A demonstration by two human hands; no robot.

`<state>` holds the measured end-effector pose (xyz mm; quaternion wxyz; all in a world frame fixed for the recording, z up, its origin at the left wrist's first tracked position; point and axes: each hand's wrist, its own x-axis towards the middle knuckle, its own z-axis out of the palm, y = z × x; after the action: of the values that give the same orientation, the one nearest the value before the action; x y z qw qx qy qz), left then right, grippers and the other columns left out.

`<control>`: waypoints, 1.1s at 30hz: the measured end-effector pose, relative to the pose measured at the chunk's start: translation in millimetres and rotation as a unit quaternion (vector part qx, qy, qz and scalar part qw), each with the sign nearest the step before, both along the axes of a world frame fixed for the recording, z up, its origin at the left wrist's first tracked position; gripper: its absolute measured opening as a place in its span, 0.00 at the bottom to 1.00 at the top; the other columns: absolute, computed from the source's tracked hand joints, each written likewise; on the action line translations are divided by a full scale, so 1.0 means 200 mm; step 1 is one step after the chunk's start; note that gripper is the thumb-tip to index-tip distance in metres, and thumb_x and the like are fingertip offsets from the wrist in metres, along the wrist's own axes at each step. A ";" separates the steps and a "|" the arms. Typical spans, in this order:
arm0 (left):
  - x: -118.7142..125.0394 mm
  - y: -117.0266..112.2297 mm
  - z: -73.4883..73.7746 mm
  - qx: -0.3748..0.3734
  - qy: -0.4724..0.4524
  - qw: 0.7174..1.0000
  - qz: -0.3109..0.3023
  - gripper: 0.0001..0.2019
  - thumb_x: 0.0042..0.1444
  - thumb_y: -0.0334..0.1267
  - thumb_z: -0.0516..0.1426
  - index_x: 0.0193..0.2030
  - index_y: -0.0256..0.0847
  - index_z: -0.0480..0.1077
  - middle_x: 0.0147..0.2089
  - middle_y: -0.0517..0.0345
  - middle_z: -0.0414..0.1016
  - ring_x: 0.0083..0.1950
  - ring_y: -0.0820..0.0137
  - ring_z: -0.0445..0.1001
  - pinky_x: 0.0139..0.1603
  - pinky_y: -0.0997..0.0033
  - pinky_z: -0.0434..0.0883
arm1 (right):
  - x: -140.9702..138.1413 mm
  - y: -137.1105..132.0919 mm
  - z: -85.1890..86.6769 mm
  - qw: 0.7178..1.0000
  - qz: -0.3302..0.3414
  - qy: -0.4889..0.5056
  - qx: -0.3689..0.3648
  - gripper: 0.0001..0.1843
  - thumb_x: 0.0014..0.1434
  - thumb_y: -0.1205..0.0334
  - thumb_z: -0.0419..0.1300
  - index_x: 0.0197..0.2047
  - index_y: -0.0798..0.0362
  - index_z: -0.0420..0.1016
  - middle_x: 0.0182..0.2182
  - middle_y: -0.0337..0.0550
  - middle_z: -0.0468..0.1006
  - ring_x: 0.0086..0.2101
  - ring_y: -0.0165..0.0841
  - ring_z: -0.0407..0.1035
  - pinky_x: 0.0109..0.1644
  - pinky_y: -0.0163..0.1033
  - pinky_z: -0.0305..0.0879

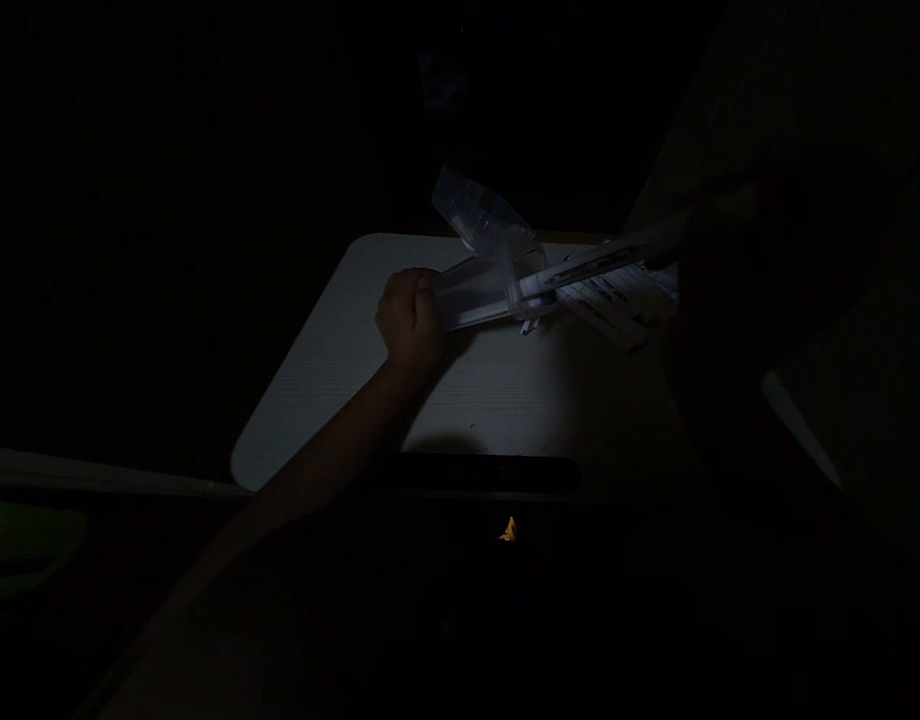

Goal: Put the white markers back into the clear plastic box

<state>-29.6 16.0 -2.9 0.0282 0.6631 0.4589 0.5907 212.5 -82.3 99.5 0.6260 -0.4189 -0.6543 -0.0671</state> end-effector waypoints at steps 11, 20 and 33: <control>0.02 -0.03 0.03 -0.015 -0.007 1.000 0.004 0.29 0.61 0.57 0.37 0.37 0.39 0.71 0.36 0.50 0.72 0.43 0.64 0.71 0.47 0.60 0.65 | -0.05 0.07 -0.11 0.993 0.110 0.052 -0.001 0.15 0.57 0.61 0.58 0.48 0.50 0.64 0.36 0.38 0.76 0.32 0.27 0.72 0.30 0.36 0.70; 0.02 -0.02 0.03 0.008 0.009 1.000 0.006 0.31 0.60 0.60 0.36 0.36 0.39 0.71 0.35 0.51 0.72 0.41 0.66 0.72 0.45 0.61 0.67 | -0.09 0.05 -0.14 0.989 0.073 -0.041 -0.119 0.13 0.55 0.67 0.59 0.45 0.50 0.69 0.37 0.38 0.78 0.34 0.28 0.70 0.38 0.37 0.69; 0.01 -0.03 0.04 0.015 0.035 0.999 0.008 0.27 0.62 0.55 0.37 0.36 0.41 0.70 0.35 0.53 0.72 0.41 0.66 0.70 0.45 0.63 0.65 | -0.11 0.06 -0.15 0.983 0.050 -0.090 -0.150 0.13 0.55 0.62 0.57 0.45 0.50 0.72 0.38 0.40 0.79 0.34 0.30 0.71 0.39 0.38 0.70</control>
<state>-27.3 9.4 5.1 -0.0025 0.6803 0.4562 0.5737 191.3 -70.4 69.0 0.4971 -0.4671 -0.7308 0.0251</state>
